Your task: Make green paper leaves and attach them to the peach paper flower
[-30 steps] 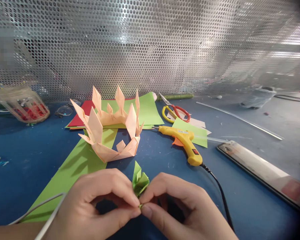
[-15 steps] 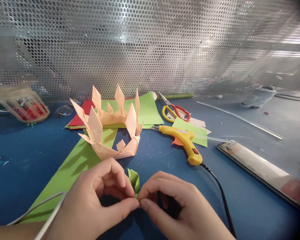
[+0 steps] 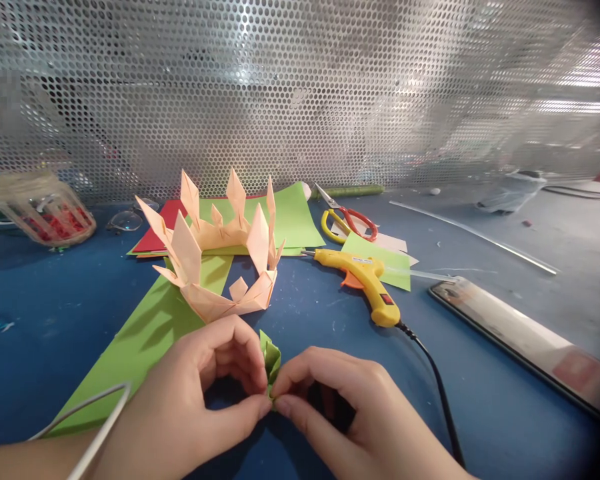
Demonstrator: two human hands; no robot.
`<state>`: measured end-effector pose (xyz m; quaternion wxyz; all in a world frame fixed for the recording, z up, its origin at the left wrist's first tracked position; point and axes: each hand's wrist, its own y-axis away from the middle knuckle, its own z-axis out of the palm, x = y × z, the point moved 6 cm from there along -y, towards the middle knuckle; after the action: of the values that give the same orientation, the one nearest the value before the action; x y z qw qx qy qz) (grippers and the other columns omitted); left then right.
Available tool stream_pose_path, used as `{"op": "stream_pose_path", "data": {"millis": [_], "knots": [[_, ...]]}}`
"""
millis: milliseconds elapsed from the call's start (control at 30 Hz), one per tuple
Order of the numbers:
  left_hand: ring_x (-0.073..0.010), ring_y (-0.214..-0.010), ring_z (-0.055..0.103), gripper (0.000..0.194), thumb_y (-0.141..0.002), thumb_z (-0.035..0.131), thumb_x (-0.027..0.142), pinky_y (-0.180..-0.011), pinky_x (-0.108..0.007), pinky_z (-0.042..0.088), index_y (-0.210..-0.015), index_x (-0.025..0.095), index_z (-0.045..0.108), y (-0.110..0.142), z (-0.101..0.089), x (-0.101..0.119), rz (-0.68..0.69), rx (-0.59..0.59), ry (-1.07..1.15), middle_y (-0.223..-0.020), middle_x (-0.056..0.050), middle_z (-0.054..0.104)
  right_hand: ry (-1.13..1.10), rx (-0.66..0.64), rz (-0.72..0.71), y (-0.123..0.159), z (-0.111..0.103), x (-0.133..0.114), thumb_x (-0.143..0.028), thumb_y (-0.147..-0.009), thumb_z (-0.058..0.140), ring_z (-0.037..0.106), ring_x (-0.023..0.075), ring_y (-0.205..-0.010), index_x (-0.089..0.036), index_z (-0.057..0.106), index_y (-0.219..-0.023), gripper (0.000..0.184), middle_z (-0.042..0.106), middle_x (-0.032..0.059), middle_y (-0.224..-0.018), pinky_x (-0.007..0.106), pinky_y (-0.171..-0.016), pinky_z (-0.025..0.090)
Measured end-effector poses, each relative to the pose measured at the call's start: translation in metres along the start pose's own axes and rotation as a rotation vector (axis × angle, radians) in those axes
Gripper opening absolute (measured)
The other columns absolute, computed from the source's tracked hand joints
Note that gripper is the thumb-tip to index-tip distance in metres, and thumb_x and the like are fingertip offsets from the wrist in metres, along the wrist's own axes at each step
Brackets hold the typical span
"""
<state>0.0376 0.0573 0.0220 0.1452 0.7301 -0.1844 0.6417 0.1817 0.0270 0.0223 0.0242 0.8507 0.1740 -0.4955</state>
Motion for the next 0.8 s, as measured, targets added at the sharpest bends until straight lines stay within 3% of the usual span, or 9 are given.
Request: {"op": "stream_pose_path", "data": {"millis": [433, 700, 800], "knots": [[-0.0092, -0.067, 0.066, 0.022, -0.07, 0.06, 0.004, -0.065, -0.015, 0.054, -0.074, 0.026, 0.061, 0.008, 0.001, 0.004, 0.104, 0.059, -0.249, -0.072, 0.009, 0.063, 0.008, 0.039, -0.072, 0.001, 0.0, -0.004, -0.002, -0.081, 0.061, 0.063, 0.0095, -0.062, -0.022, 0.071, -0.085, 0.022, 0.07, -0.004, -0.073, 0.015, -0.058, 0.047], [-0.0102, -0.063, 0.06, 0.021, -0.073, 0.054, 0.006, -0.059, -0.017, 0.049, -0.073, 0.027, 0.055, 0.013, 0.0, 0.001, 0.123, 0.08, -0.227, -0.069, 0.008, 0.057, 0.021, 0.0, -0.078, 0.0, 0.001, -0.003, -0.005, -0.085, 0.058, 0.061, 0.0094, -0.063, -0.023, 0.067, -0.085, 0.02, 0.068, -0.0042, -0.076, 0.016, -0.057, 0.047], [-0.0102, -0.063, 0.058, 0.021, -0.073, 0.054, 0.006, -0.058, -0.017, 0.049, -0.074, 0.027, 0.053, 0.014, 0.0, 0.001, 0.122, 0.101, -0.23, -0.07, 0.008, 0.055, 0.03, 0.004, -0.051, 0.002, 0.001, -0.001, -0.007, -0.084, 0.06, 0.053, 0.0083, -0.054, -0.023, 0.06, -0.082, 0.016, 0.061, -0.007, -0.067, 0.016, -0.05, 0.042]]}}
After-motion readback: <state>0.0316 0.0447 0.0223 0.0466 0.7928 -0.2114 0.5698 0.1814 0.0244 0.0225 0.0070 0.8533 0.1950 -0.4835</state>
